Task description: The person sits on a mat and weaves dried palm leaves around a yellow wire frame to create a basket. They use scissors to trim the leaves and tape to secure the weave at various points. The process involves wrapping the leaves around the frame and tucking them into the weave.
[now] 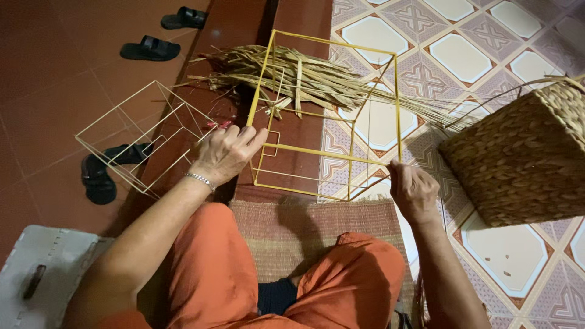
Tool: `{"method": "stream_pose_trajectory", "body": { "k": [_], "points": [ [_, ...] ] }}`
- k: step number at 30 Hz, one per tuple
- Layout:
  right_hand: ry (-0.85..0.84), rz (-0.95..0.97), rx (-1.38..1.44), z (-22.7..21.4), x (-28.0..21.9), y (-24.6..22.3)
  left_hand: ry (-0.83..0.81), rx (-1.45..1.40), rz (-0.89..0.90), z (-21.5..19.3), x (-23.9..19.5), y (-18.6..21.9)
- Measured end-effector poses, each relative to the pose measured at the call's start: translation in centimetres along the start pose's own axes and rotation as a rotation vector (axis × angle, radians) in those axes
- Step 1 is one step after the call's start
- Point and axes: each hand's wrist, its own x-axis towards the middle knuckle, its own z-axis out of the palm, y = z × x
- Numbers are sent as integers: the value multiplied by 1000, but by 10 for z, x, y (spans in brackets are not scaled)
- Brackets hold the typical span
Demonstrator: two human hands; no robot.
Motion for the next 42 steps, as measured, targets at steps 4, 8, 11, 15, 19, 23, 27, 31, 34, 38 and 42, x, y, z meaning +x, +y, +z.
{"method": "stream_pose_trajectory", "body": {
  "k": [4,8,11,15,19,23,27,31,34,38,42],
  "points": [
    [-167,191,-89,0,10,14,-107,-134,-49,2,4,23],
    [145,479,317,-4,22,8,-210,-686,-324,-5,18,51],
    [263,653,448,-6,32,-6,-149,-794,-395,-20,26,54],
    [429,980,742,3,19,-40,-158,-803,-437,-25,32,53],
    [101,1282,1441,22,18,-82,-151,-812,-426,-27,33,56],
    [154,1233,1753,28,45,-117,-130,-675,-303,-29,35,61],
    [233,1264,1815,27,56,-120,-211,-637,-245,-33,34,60],
    [314,1328,1895,28,58,-100,-178,-696,-277,-30,35,58],
    [374,1369,1921,39,49,-77,-147,-695,-274,-29,38,58],
    [416,1286,1937,64,33,-73,-211,-658,-277,-30,38,60],
    [420,1259,1914,64,32,-76,-236,-629,-273,-31,39,59]
  ]
}}
